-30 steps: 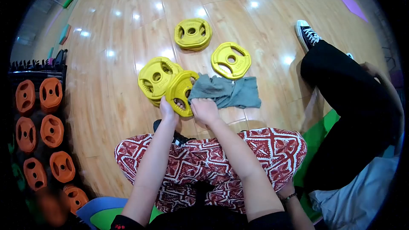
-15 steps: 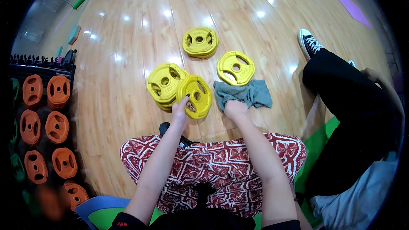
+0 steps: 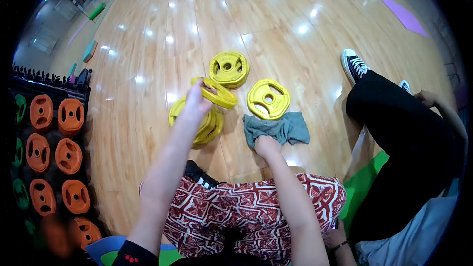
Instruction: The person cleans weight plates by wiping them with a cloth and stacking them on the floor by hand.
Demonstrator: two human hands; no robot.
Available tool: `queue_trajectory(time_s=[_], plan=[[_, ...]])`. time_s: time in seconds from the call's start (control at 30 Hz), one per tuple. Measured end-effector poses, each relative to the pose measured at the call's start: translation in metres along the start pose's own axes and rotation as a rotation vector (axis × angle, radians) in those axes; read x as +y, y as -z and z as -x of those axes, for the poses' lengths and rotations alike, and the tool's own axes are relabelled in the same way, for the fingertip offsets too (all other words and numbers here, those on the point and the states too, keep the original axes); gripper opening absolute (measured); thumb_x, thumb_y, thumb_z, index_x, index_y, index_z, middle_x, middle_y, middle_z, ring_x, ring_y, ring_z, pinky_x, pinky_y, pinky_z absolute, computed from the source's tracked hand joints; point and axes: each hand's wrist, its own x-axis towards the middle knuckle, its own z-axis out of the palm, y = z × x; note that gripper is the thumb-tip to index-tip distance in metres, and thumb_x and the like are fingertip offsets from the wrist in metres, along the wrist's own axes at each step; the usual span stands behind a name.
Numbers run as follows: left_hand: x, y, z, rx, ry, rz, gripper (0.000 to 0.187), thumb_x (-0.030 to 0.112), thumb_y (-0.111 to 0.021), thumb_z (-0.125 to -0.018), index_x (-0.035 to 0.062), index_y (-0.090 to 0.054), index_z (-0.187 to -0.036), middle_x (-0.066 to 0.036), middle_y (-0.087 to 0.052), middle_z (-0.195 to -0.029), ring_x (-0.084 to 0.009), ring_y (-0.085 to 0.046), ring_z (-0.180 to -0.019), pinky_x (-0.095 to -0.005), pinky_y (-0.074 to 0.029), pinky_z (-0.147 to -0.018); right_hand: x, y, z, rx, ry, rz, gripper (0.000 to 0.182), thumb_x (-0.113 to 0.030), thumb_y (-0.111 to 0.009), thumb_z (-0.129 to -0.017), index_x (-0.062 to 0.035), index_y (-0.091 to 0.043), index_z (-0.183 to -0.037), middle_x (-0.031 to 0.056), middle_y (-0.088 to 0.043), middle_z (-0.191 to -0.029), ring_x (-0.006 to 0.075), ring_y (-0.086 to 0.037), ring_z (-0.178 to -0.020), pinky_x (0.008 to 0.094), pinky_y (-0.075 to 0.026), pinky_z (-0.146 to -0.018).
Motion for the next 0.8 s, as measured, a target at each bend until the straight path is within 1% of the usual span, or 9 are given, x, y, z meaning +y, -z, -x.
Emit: queue_trajectory(time_s=[0.2, 0.37, 0.43, 0.57, 0.63, 0.67, 0.7, 0.77, 0.8], plan=[[0.054, 0.005, -0.057, 0.091, 0.02, 0.003, 0.024, 0.029, -0.043, -0.089, 0.0087, -0.04, -0.076, -0.002, -0.04, -0.06, -0.0145, -0.039, -0.052, -0.0307, -0.041, -0.055, -0.012, 0.003, -0.002, -0.028, -0.04, -0.03, 0.034, -0.025, -0.038, -0.079, -0.0026, -0.062, -0.09, 0.02, -0.059, -0.095, 0.034, -0.058, -0.088, 0.0421, -0.045, -0.079], [0.057, 0.02, -0.09, 0.232, 0.016, 0.036, 0.029, 0.035, -0.039, -0.09, 0.009, -0.037, -0.077, -0.002, -0.039, -0.06, -0.0134, -0.039, -0.052, -0.0313, -0.042, -0.057, -0.009, 0.003, -0.005, -0.04, -0.047, -0.027, 0.035, -0.024, -0.037, -0.079, -0.0026, -0.062, -0.089, 0.02, -0.059, -0.095, 0.0343, -0.058, -0.088, 0.0419, -0.045, -0.079], [0.06, 0.027, -0.097, 0.258, 0.054, 0.045, 0.029, 0.034, -0.04, -0.09, 0.0057, -0.041, -0.085, -0.004, -0.043, -0.064, -0.0151, -0.045, -0.057, -0.0338, -0.045, -0.061, -0.008, 0.002, -0.006, -0.036, -0.049, -0.033, 0.034, -0.024, -0.037, -0.08, -0.0027, -0.062, -0.089, 0.0201, -0.059, -0.094, 0.0344, -0.058, -0.088, 0.0421, -0.045, -0.079], [0.08, 0.054, -0.109, 0.223, 0.191, -0.343, 0.034, 0.033, -0.044, -0.087, 0.0011, -0.049, -0.099, -0.009, -0.053, -0.077, -0.0184, -0.053, -0.073, -0.0326, -0.049, -0.066, -0.01, 0.002, -0.005, -0.049, -0.042, -0.031, 0.035, -0.024, -0.037, -0.08, -0.0028, -0.062, -0.089, 0.0203, -0.059, -0.094, 0.0345, -0.058, -0.088, 0.0422, -0.045, -0.08], [0.089, 0.048, -0.085, 0.198, -0.114, -1.274, 0.029, 0.03, -0.048, -0.084, 0.0026, -0.055, -0.088, -0.009, -0.055, -0.078, -0.0192, -0.054, -0.073, -0.0322, -0.049, -0.063, -0.011, 0.002, -0.006, -0.041, -0.047, -0.026, 0.035, -0.025, -0.037, -0.08, -0.0026, -0.062, -0.089, 0.0207, -0.059, -0.095, 0.0343, -0.058, -0.088, 0.0424, -0.045, -0.08], [0.094, 0.046, -0.085, 0.264, -0.123, -1.527, 0.033, 0.032, -0.049, -0.078, 0.0027, -0.061, -0.088, -0.011, -0.061, -0.086, -0.0226, -0.058, -0.079, -0.0327, -0.048, -0.071, -0.012, 0.004, -0.005, -0.04, -0.044, -0.024, 0.035, -0.025, -0.037, -0.08, -0.0026, -0.062, -0.089, 0.0207, -0.059, -0.095, 0.0343, -0.058, -0.088, 0.0424, -0.045, -0.08], [0.097, 0.052, -0.089, 0.266, -0.123, -1.523, 0.033, 0.032, -0.049, -0.078, 0.0027, -0.061, -0.088, -0.011, -0.061, -0.086, -0.0226, -0.058, -0.079, -0.0327, -0.048, -0.071, -0.012, 0.005, -0.003, -0.037, -0.041, -0.022, 0.035, -0.025, -0.037, -0.08, -0.0029, -0.062, -0.089, 0.0205, -0.059, -0.095, 0.0341, -0.058, -0.088, 0.0424, -0.045, -0.08], [0.099, 0.061, -0.097, 0.32, -0.234, -1.912, 0.044, 0.039, -0.042, -0.079, 0.0036, -0.062, -0.094, -0.013, -0.061, -0.096, -0.0255, -0.058, -0.089, -0.0347, -0.046, -0.076, -0.012, 0.007, -0.001, -0.031, -0.039, -0.02, 0.035, -0.025, -0.037, -0.08, -0.0031, -0.062, -0.09, 0.0203, -0.059, -0.095, 0.034, -0.057, -0.088, 0.0424, -0.045, -0.08], [0.098, 0.06, -0.089, 0.32, -0.237, -1.911, 0.044, 0.039, -0.042, -0.079, 0.0036, -0.062, -0.094, -0.013, -0.061, -0.096, -0.0255, -0.058, -0.089, -0.0347, -0.046, -0.076, -0.012, 0.006, -0.002, -0.037, -0.044, -0.024, 0.035, -0.025, -0.037, -0.08, -0.0033, -0.062, -0.09, 0.0201, -0.059, -0.096, 0.0339, -0.057, -0.089, 0.0423, -0.045, -0.08]])
